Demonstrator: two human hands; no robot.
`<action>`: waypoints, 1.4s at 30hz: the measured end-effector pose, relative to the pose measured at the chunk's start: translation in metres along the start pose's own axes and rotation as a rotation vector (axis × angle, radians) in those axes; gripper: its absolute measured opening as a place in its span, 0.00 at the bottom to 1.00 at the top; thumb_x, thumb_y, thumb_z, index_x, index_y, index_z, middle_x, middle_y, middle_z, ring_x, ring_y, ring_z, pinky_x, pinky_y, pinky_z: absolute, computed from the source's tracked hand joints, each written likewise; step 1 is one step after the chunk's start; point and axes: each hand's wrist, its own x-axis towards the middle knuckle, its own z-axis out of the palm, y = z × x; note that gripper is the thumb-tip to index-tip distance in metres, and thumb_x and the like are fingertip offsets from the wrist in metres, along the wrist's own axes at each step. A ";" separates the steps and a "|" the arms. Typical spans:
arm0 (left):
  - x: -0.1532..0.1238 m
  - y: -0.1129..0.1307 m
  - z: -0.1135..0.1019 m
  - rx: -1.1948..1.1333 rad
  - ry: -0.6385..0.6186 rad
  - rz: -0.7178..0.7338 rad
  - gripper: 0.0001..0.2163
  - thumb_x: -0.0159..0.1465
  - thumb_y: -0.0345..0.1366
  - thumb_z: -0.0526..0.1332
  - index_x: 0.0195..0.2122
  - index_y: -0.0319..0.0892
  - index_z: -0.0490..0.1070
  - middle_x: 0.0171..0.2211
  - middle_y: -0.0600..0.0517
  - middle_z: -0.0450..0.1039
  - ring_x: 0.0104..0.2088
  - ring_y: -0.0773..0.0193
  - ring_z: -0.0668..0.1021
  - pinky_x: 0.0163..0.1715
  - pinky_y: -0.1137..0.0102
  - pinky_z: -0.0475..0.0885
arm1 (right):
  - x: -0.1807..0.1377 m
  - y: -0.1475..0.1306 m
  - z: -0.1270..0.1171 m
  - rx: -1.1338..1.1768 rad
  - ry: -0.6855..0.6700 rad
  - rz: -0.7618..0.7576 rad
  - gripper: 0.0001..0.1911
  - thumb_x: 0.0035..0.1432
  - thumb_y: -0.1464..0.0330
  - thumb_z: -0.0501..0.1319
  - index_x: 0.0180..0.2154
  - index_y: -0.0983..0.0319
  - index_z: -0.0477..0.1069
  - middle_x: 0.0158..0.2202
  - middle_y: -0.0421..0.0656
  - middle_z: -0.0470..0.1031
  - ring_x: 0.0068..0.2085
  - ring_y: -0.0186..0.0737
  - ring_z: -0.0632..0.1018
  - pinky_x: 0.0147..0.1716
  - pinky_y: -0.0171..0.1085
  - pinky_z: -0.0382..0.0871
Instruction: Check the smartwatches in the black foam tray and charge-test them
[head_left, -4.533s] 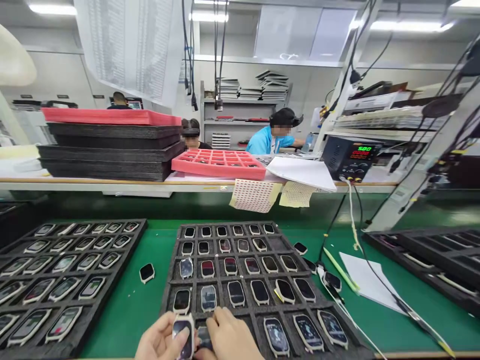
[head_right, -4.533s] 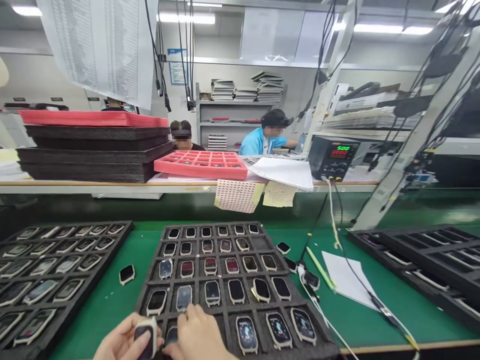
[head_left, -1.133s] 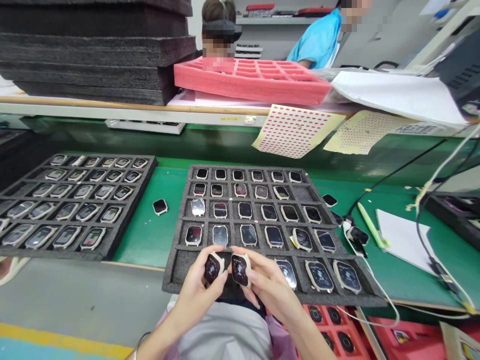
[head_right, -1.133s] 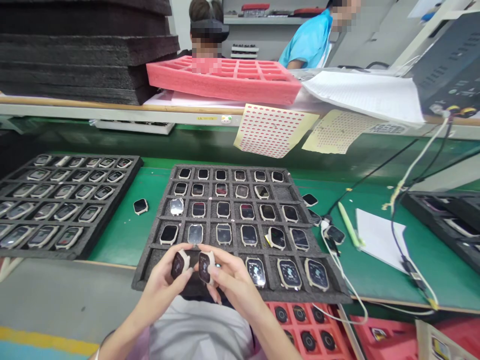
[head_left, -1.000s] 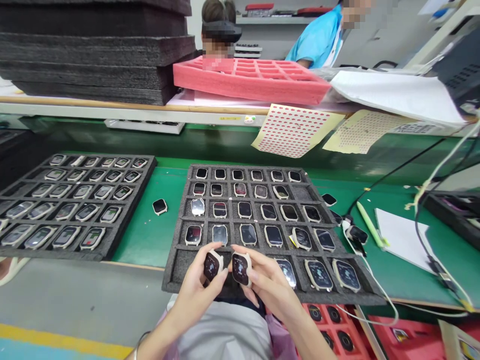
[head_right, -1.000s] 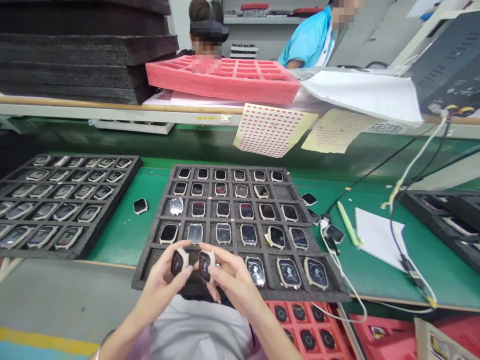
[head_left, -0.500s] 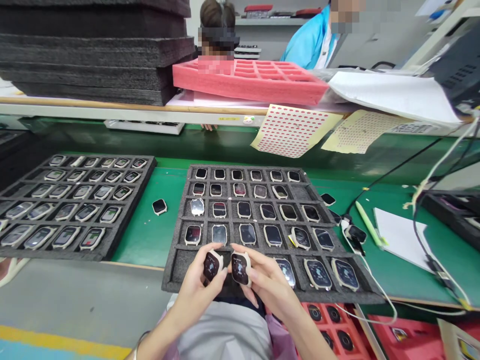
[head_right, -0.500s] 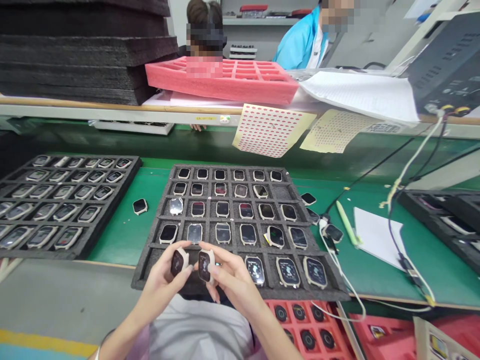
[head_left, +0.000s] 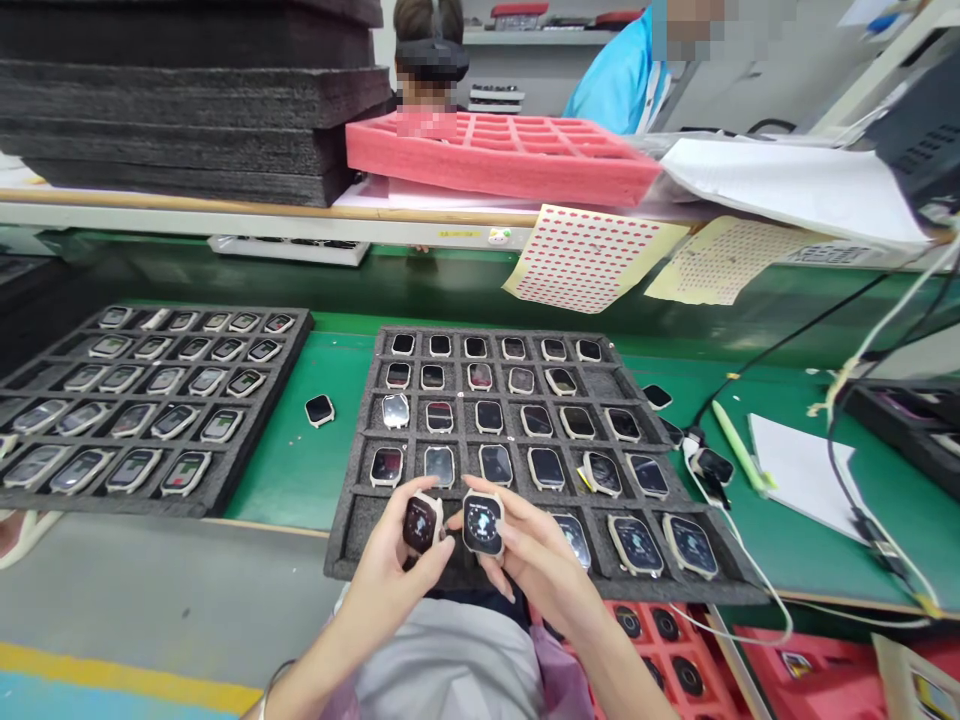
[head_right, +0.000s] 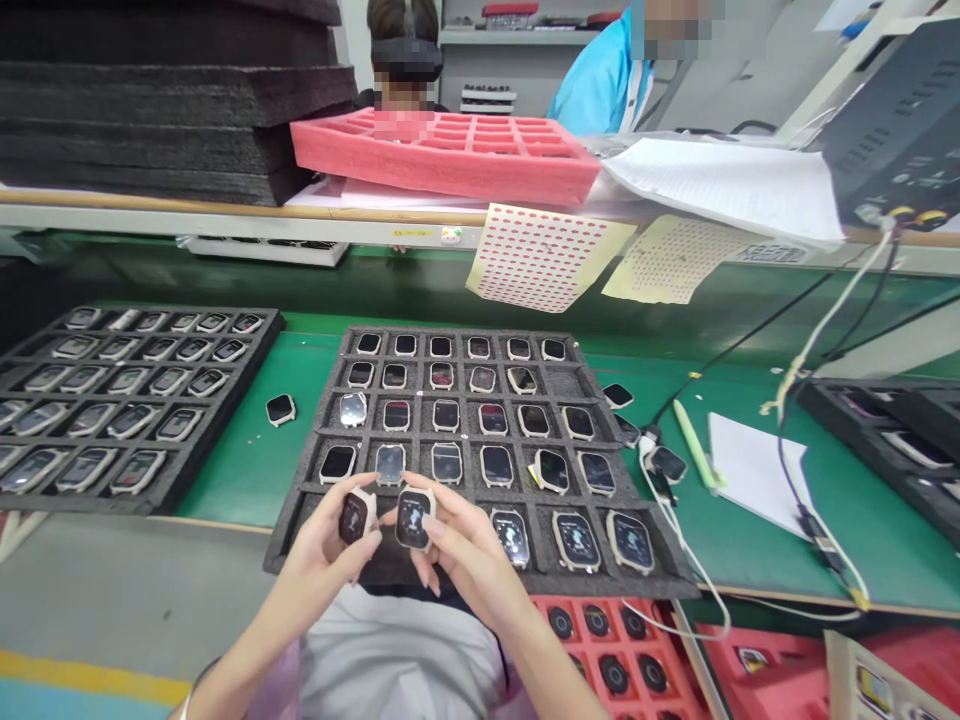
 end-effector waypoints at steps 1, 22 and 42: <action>-0.001 0.002 -0.002 -0.034 -0.018 -0.012 0.22 0.60 0.33 0.60 0.55 0.45 0.58 0.33 0.53 0.66 0.29 0.67 0.71 0.28 0.73 0.69 | 0.000 0.000 0.000 -0.004 -0.002 0.000 0.23 0.58 0.64 0.62 0.54 0.61 0.65 0.41 0.52 0.74 0.20 0.29 0.68 0.15 0.28 0.60; -0.004 0.009 -0.020 -0.258 -0.185 -0.078 0.18 0.63 0.31 0.54 0.55 0.43 0.59 0.39 0.46 0.70 0.42 0.55 0.74 0.34 0.65 0.74 | 0.000 0.006 0.009 -0.316 0.152 -0.133 0.23 0.59 0.66 0.61 0.55 0.59 0.62 0.38 0.46 0.76 0.17 0.25 0.70 0.14 0.25 0.60; -0.005 0.019 -0.049 -0.186 -0.082 -0.037 0.16 0.63 0.35 0.58 0.52 0.40 0.61 0.36 0.45 0.72 0.37 0.58 0.76 0.29 0.69 0.75 | 0.000 -0.032 0.003 -1.666 -0.016 -0.399 0.21 0.62 0.63 0.57 0.56 0.57 0.62 0.50 0.48 0.67 0.51 0.48 0.70 0.49 0.48 0.67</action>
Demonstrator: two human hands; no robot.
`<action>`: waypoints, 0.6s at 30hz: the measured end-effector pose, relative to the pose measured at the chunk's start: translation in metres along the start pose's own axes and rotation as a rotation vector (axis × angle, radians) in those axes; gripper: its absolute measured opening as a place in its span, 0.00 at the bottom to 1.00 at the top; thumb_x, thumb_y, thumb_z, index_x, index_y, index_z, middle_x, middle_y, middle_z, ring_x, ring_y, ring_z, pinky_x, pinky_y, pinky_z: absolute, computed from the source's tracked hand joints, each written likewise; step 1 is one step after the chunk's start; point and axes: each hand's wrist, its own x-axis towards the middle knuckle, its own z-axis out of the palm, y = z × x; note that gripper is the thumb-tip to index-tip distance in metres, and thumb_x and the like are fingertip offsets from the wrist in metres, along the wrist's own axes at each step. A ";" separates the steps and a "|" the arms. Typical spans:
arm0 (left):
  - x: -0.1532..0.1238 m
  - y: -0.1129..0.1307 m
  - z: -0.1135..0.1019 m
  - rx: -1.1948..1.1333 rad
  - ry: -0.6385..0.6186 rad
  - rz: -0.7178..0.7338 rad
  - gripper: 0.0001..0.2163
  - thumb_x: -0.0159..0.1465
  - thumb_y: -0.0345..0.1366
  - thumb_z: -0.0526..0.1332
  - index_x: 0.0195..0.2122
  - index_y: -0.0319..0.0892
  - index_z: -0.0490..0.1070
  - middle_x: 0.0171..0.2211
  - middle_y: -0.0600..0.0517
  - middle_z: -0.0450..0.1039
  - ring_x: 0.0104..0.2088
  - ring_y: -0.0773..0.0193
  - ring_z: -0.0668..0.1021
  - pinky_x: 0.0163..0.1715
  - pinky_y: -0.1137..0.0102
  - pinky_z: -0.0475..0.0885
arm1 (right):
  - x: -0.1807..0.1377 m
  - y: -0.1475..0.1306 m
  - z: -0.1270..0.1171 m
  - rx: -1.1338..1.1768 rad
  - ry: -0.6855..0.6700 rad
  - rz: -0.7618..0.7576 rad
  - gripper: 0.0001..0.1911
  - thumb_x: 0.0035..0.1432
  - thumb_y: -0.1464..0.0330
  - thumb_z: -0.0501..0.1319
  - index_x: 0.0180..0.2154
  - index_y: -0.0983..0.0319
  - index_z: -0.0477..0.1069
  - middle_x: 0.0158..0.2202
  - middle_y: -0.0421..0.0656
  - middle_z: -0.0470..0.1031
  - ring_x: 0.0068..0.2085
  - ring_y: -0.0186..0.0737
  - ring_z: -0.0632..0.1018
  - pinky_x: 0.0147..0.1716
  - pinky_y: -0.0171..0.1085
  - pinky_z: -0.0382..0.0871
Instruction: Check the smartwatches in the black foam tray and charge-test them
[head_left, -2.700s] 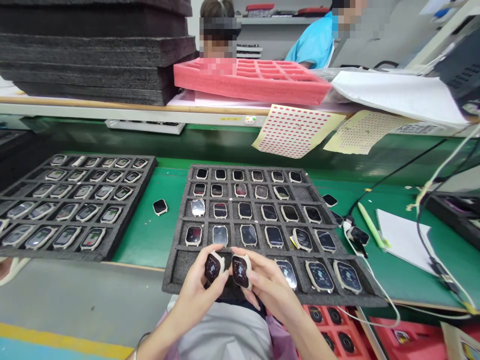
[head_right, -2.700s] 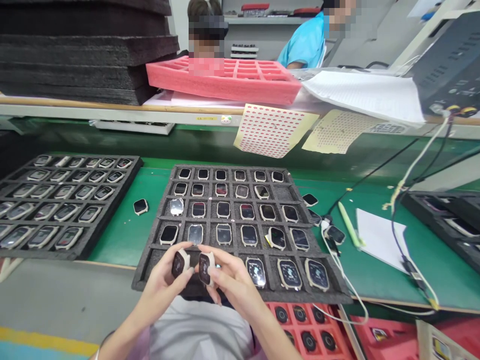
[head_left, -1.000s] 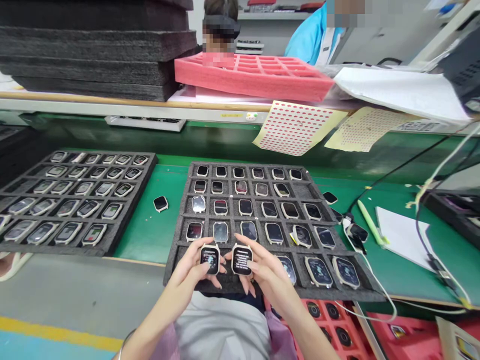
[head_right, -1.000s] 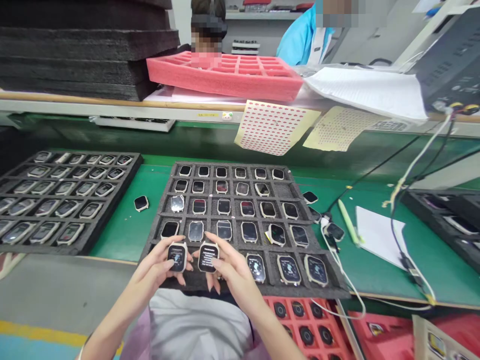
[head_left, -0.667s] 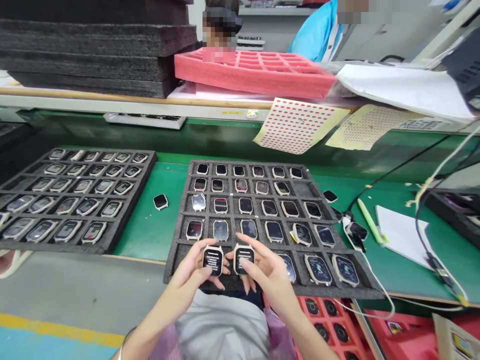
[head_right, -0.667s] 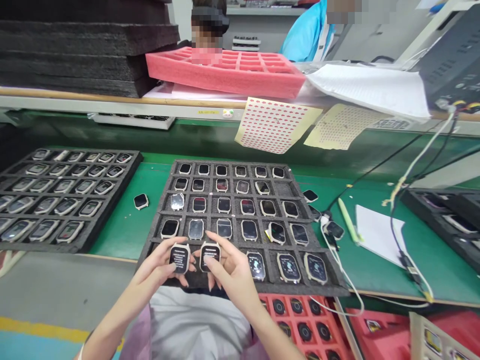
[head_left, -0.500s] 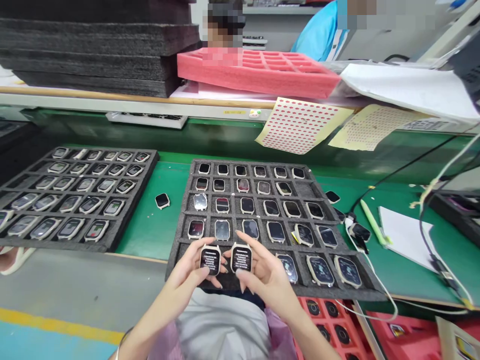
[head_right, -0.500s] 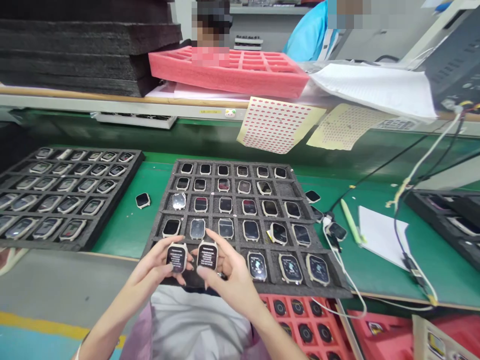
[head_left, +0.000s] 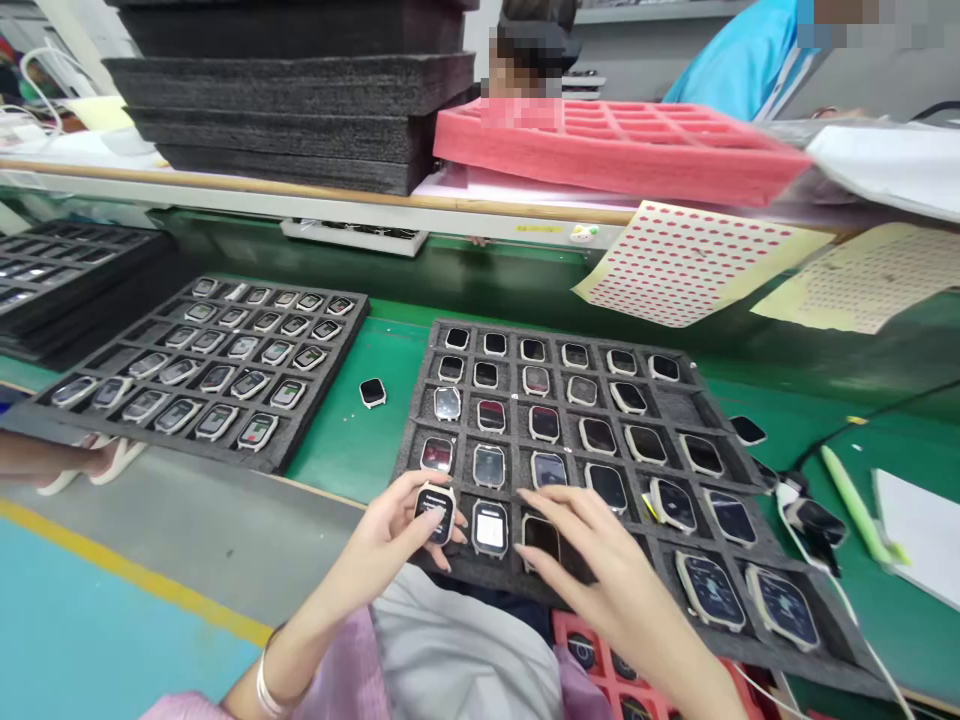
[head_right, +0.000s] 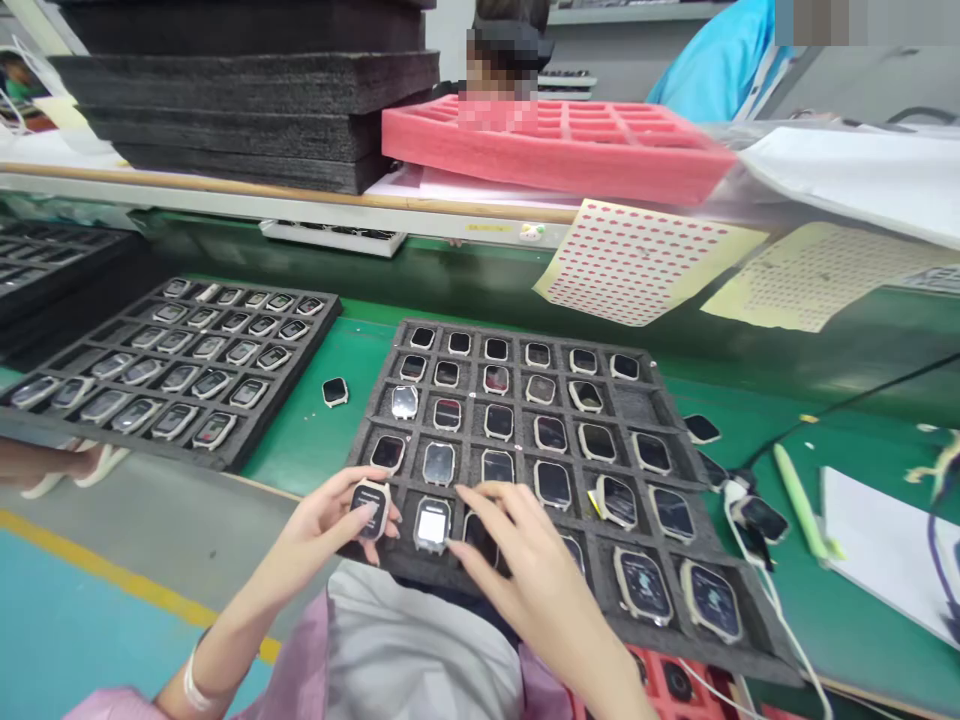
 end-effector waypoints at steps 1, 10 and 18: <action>0.000 0.000 -0.002 -0.003 0.001 0.002 0.16 0.63 0.36 0.58 0.52 0.40 0.61 0.36 0.45 0.72 0.37 0.58 0.76 0.29 0.68 0.75 | -0.005 0.006 -0.005 -0.028 0.026 0.014 0.18 0.63 0.61 0.55 0.53 0.58 0.64 0.48 0.48 0.69 0.49 0.47 0.71 0.48 0.47 0.68; 0.001 -0.002 -0.008 0.037 0.001 0.000 0.18 0.63 0.37 0.58 0.53 0.42 0.60 0.40 0.43 0.72 0.39 0.57 0.76 0.30 0.67 0.75 | -0.049 0.046 -0.006 -0.288 0.123 0.121 0.24 0.66 0.56 0.43 0.42 0.63 0.70 0.41 0.51 0.73 0.41 0.49 0.76 0.41 0.46 0.72; -0.014 -0.019 -0.025 0.928 0.111 0.155 0.24 0.63 0.37 0.57 0.60 0.48 0.54 0.50 0.43 0.66 0.47 0.51 0.73 0.45 0.57 0.69 | -0.062 0.033 -0.006 -0.210 0.149 0.274 0.21 0.66 0.57 0.46 0.47 0.61 0.69 0.43 0.51 0.70 0.42 0.50 0.75 0.42 0.47 0.69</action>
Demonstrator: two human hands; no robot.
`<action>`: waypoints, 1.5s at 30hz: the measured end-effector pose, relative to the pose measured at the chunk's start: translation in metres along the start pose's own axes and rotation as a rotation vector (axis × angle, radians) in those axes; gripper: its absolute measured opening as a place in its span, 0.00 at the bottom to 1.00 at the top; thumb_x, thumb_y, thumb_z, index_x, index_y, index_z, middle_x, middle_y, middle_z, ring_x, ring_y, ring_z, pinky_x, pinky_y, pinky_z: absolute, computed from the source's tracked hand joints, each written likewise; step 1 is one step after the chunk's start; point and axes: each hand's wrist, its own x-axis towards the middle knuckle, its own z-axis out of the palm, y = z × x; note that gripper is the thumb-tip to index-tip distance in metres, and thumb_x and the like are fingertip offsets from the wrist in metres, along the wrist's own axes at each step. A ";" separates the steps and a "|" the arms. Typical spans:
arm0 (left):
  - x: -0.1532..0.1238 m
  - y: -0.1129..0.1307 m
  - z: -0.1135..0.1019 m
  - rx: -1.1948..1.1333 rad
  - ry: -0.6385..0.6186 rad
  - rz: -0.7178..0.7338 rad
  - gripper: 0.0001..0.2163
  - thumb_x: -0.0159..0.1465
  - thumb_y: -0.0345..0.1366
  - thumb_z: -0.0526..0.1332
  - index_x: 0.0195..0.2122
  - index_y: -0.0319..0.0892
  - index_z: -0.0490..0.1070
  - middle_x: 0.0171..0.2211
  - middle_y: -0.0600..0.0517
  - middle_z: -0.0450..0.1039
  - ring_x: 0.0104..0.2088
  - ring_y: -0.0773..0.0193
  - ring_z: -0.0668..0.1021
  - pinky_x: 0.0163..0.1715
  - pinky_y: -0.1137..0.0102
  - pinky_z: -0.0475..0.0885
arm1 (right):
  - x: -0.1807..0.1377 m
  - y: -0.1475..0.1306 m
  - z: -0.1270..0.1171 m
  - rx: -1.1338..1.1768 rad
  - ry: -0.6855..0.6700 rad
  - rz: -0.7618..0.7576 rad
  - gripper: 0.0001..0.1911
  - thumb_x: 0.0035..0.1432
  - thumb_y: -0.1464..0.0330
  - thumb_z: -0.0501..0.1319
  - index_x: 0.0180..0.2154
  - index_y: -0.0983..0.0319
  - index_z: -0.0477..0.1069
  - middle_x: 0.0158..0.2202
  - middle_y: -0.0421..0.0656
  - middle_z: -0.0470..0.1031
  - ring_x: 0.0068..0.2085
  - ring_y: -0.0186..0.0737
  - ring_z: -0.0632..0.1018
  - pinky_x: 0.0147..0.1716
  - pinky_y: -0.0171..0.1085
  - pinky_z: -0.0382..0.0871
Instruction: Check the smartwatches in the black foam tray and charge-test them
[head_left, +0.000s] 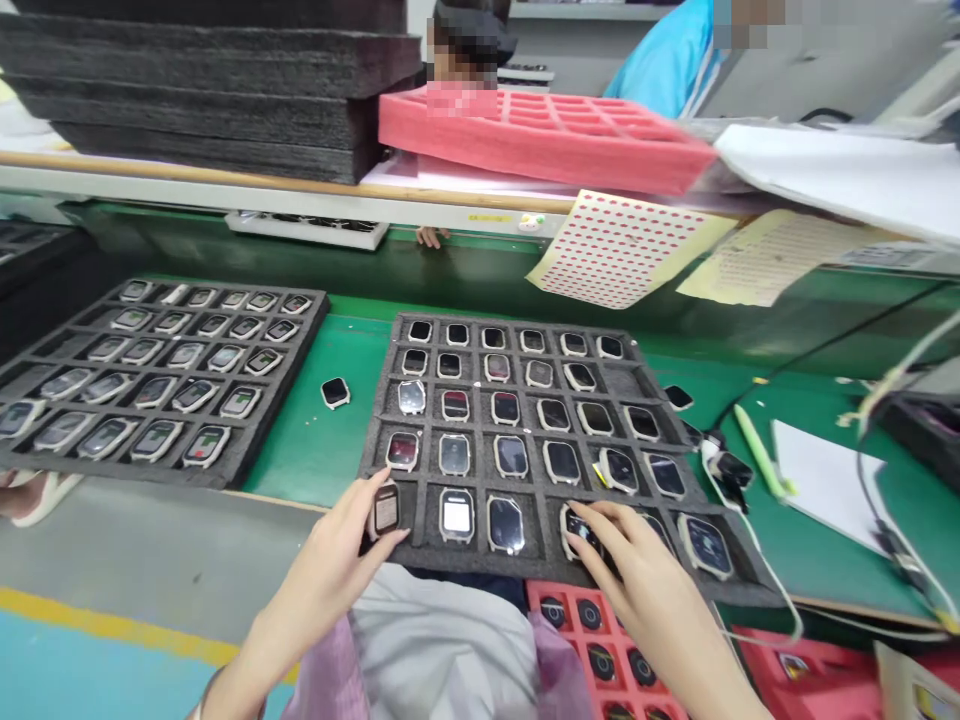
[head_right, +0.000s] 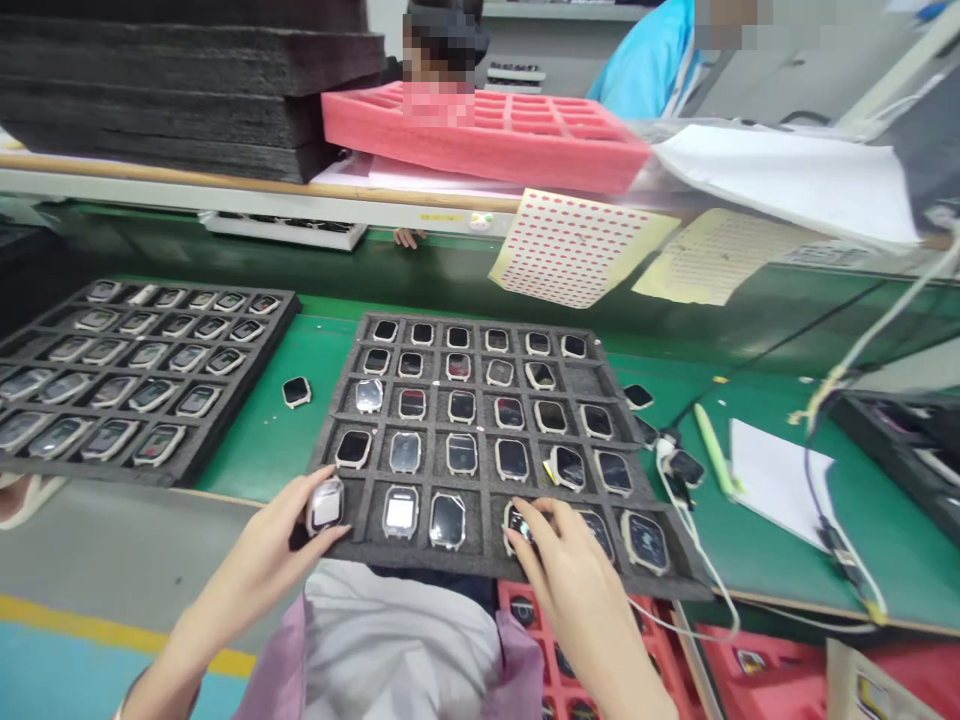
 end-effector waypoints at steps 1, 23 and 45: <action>-0.002 -0.001 -0.001 0.122 0.010 0.047 0.24 0.63 0.38 0.56 0.61 0.47 0.54 0.51 0.42 0.65 0.47 0.50 0.72 0.45 0.56 0.68 | 0.000 0.000 -0.001 0.045 0.005 0.032 0.19 0.66 0.57 0.47 0.48 0.61 0.68 0.42 0.50 0.69 0.41 0.49 0.75 0.41 0.46 0.70; 0.037 0.072 0.074 0.609 -0.230 0.405 0.06 0.65 0.30 0.54 0.38 0.41 0.70 0.34 0.48 0.64 0.35 0.56 0.68 0.34 0.63 0.67 | -0.009 -0.023 0.017 0.898 -0.074 0.381 0.11 0.62 0.60 0.57 0.34 0.61 0.67 0.20 0.33 0.62 0.17 0.29 0.67 0.16 0.29 0.59; 0.044 0.091 0.092 -1.307 -0.318 -0.244 0.10 0.60 0.40 0.63 0.31 0.37 0.73 0.28 0.51 0.70 0.28 0.67 0.71 0.31 0.73 0.66 | -0.008 -0.015 0.003 1.671 -0.025 0.442 0.29 0.59 0.61 0.60 0.60 0.54 0.56 0.48 0.51 0.71 0.25 0.33 0.70 0.18 0.32 0.64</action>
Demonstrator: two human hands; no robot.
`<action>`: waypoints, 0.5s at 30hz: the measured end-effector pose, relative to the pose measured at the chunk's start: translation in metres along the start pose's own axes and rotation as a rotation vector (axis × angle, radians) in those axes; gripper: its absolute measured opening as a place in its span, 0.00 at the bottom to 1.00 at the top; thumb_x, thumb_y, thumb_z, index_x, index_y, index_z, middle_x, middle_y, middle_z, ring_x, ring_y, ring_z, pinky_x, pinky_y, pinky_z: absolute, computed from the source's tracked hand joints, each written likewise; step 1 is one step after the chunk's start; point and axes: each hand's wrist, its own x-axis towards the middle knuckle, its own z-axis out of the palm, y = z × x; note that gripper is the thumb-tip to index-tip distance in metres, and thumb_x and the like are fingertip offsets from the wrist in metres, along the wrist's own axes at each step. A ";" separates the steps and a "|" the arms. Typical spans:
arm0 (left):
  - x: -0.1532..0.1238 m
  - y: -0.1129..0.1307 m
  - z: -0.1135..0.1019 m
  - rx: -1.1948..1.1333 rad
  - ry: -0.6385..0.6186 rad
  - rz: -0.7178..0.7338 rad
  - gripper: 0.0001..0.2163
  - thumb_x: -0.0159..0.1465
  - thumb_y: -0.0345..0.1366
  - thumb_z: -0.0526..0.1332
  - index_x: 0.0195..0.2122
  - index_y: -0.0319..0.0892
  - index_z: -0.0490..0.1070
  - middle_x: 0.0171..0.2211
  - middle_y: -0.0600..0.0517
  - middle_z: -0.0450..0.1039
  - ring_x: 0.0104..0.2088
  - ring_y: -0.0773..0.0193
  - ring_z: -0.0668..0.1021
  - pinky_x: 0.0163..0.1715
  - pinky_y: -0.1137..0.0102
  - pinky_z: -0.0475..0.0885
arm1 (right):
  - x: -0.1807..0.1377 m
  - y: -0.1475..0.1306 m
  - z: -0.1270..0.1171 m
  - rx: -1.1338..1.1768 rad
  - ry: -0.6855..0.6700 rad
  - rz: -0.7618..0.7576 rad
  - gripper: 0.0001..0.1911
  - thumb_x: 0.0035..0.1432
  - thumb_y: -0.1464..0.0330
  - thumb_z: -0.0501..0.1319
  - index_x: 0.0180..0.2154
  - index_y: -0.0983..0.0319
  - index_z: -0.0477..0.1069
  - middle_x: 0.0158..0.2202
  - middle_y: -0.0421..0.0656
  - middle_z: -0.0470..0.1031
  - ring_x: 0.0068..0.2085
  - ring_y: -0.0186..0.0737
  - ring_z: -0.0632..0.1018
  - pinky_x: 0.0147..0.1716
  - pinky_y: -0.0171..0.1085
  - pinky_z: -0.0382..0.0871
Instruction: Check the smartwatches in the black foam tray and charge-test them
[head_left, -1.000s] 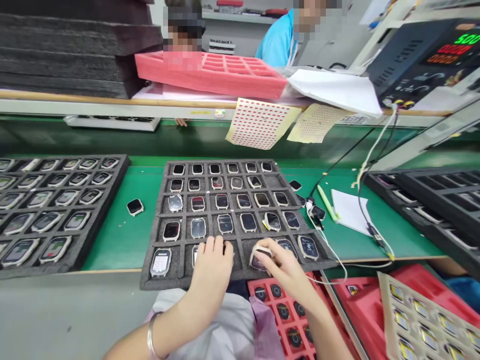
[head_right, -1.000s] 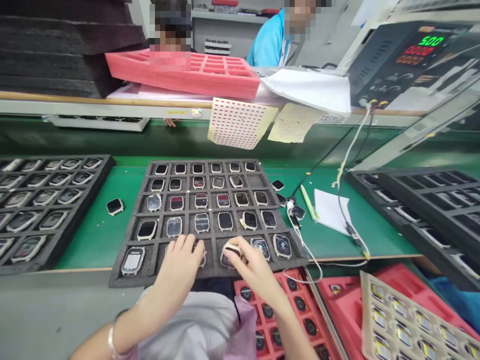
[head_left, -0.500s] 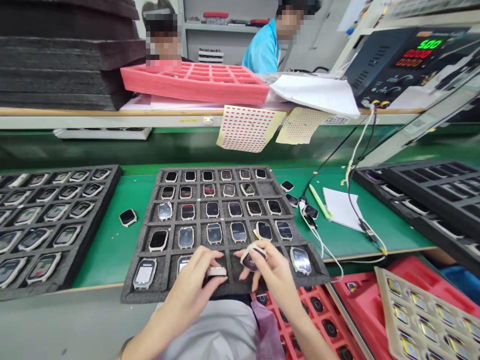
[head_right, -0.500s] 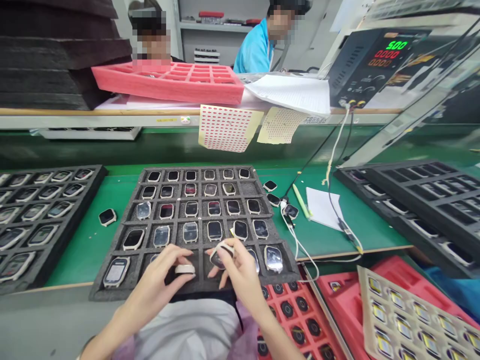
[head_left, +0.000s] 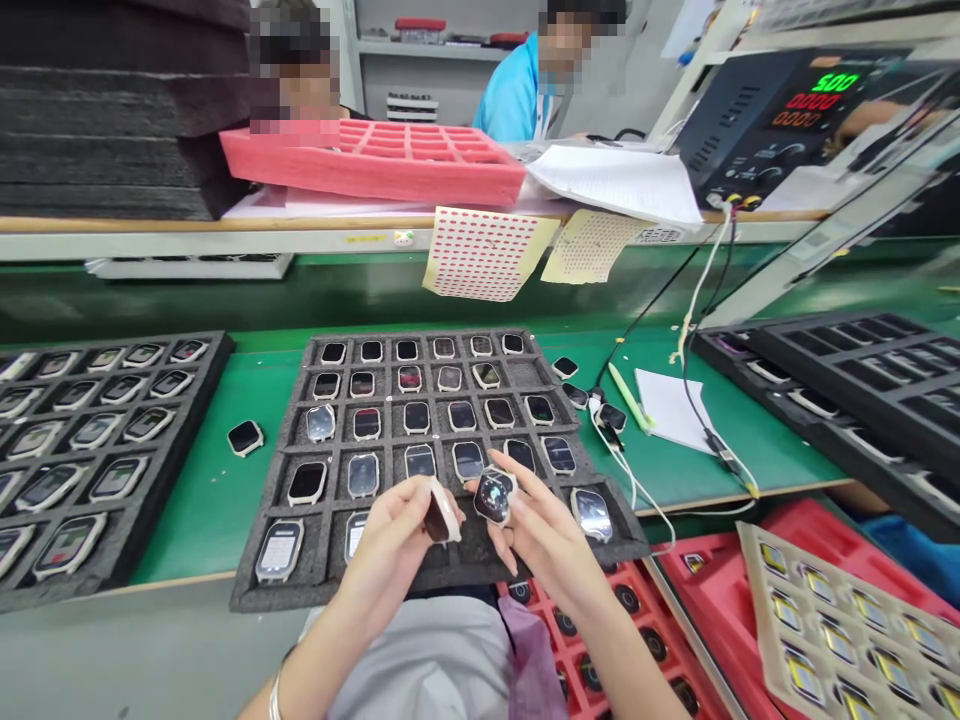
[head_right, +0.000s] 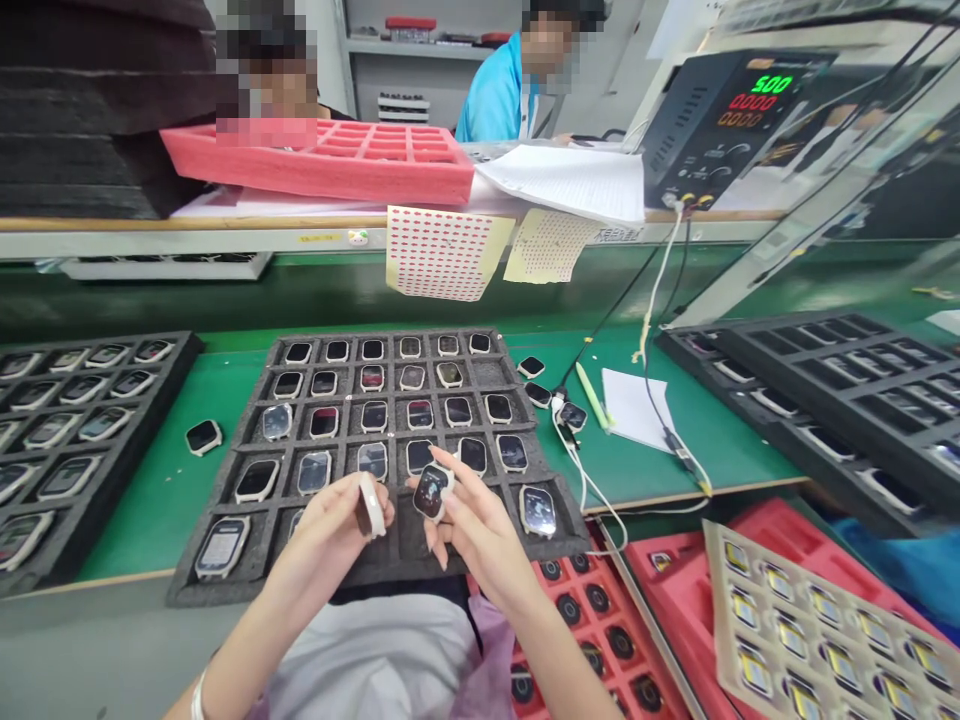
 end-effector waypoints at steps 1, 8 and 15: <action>0.001 -0.002 0.001 -0.029 0.009 -0.019 0.10 0.60 0.40 0.62 0.33 0.37 0.73 0.28 0.51 0.69 0.29 0.67 0.71 0.32 0.72 0.66 | 0.000 0.001 -0.001 -0.003 0.003 -0.006 0.28 0.59 0.61 0.60 0.60 0.54 0.57 0.48 0.50 0.71 0.25 0.33 0.70 0.18 0.32 0.64; -0.002 -0.012 0.000 0.304 0.044 0.014 0.19 0.58 0.39 0.64 0.49 0.42 0.64 0.26 0.57 0.64 0.23 0.70 0.67 0.26 0.73 0.64 | 0.001 0.002 -0.002 0.011 0.014 -0.001 0.27 0.57 0.62 0.63 0.57 0.54 0.61 0.41 0.46 0.73 0.21 0.30 0.69 0.17 0.31 0.64; -0.006 -0.018 -0.008 0.701 0.054 0.037 0.16 0.60 0.35 0.60 0.49 0.44 0.63 0.31 0.55 0.65 0.25 0.68 0.68 0.27 0.72 0.65 | 0.000 0.005 -0.003 0.034 0.035 0.004 0.24 0.56 0.62 0.64 0.54 0.57 0.66 0.37 0.46 0.74 0.20 0.30 0.68 0.16 0.30 0.63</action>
